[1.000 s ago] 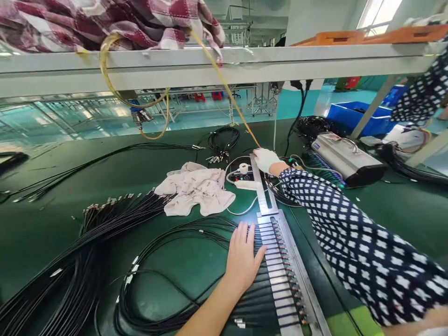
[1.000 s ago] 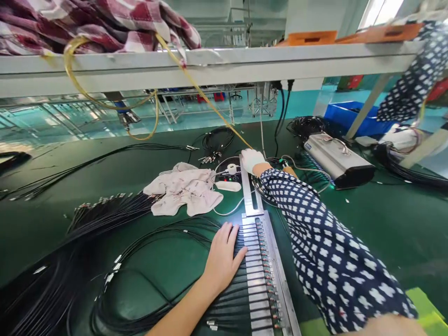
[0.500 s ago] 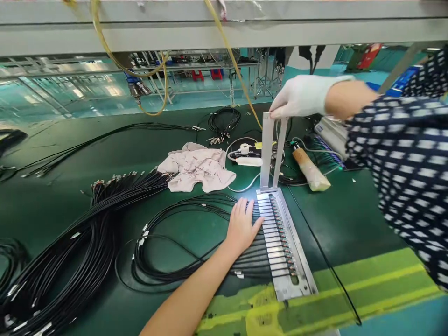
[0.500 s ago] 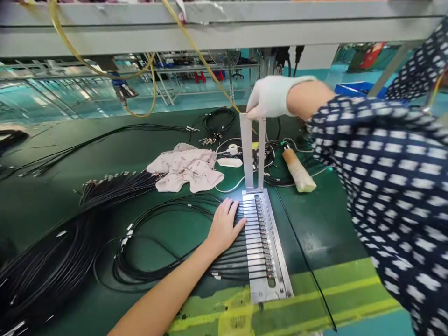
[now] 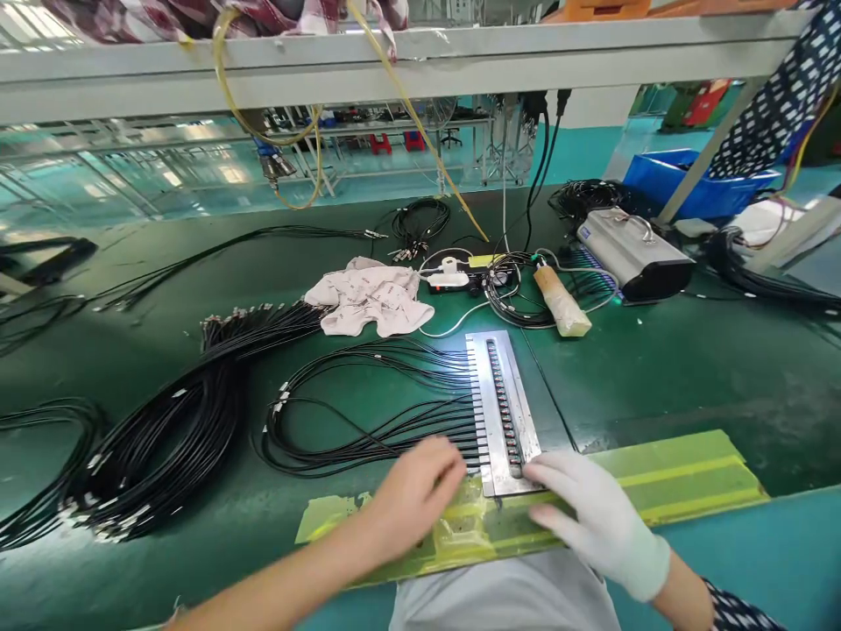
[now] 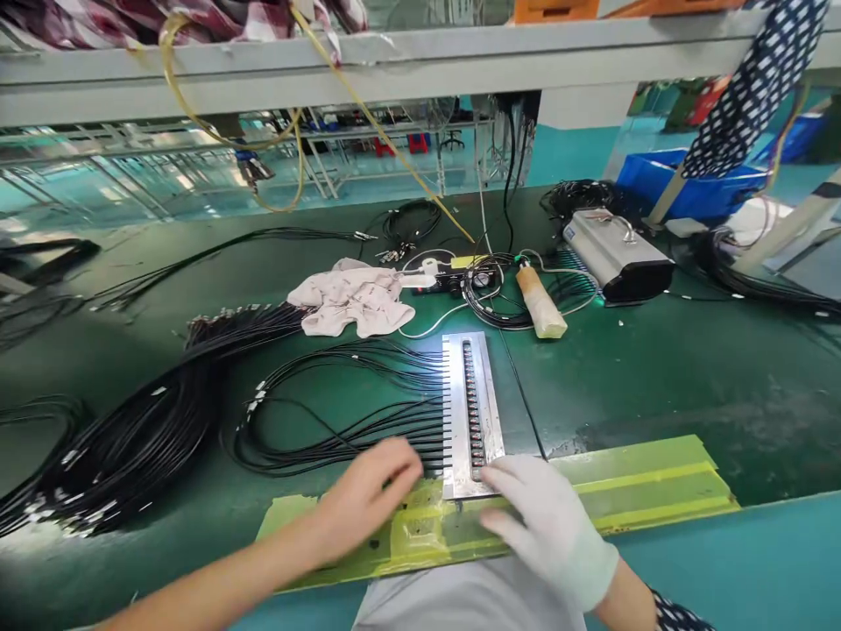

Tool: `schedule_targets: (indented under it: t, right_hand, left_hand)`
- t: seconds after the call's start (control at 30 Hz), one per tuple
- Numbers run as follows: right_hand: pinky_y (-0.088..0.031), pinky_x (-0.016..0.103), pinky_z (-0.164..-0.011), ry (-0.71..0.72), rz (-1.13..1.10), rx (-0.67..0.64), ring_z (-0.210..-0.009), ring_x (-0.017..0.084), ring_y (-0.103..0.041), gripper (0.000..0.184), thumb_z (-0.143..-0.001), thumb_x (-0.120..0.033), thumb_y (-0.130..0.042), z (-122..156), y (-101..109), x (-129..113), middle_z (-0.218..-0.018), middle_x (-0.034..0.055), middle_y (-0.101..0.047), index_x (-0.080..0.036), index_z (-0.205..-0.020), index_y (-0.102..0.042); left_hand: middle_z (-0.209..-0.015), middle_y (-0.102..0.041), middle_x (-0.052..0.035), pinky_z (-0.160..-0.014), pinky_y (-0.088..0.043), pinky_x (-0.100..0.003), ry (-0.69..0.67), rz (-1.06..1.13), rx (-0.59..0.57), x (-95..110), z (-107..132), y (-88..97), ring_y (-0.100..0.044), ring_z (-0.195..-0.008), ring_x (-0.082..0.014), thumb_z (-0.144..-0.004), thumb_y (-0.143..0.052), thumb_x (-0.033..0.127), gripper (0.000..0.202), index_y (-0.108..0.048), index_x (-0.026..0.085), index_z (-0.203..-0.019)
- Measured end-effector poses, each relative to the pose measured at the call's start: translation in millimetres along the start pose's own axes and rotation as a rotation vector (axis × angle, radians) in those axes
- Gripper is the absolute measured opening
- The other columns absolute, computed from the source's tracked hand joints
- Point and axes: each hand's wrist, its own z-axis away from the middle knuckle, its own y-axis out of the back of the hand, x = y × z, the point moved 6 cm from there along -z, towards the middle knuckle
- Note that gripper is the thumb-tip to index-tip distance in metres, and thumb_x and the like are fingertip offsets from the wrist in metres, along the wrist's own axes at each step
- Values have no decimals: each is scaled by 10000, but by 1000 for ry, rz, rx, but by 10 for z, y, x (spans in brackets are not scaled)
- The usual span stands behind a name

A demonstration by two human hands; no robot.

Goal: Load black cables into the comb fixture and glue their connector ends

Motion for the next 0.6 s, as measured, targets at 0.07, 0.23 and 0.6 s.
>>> schedule_targets:
  t: [0.07, 0.23, 0.6]
  right_hand:
    - [-555, 622, -975, -182, -59, 103, -1195, 372, -632, 464, -989, -363, -578, 145, 22, 159, -1345, 88, -650, -399, -1447, -516]
    - [-361, 779, -1148, -366, -255, 183, -1451, 423, -419, 537, -986, -396, -523, 279, -202, 61, -1575, 48, -463, -437, -1518, -460]
    - [-668, 345, -709, -1007, -1769, 12, -953, 304, -760, 566, -872, -597, -769, -155, -252, 45, -1289, 157, -702, -183, -1252, -698]
  left_hand:
    - [-1032, -663, -78, -876, -538, -393, 34, -26, -107, 78, 308, -376, -607, -979, -230, -1032, -420, 336, 286, -667, 236, -1134]
    - [-1208, -625, -143, -1043, -478, -562, 132, 206, -23, 12, 553, -913, -565, -1126, -298, -968, -441, 254, 537, -480, 258, -1504]
    - [-1320, -662, -189, -784, -470, -246, 417, 1831, 141, 237, 427, -845, -682, -952, -160, -793, -693, 93, 455, -714, 122, -1247]
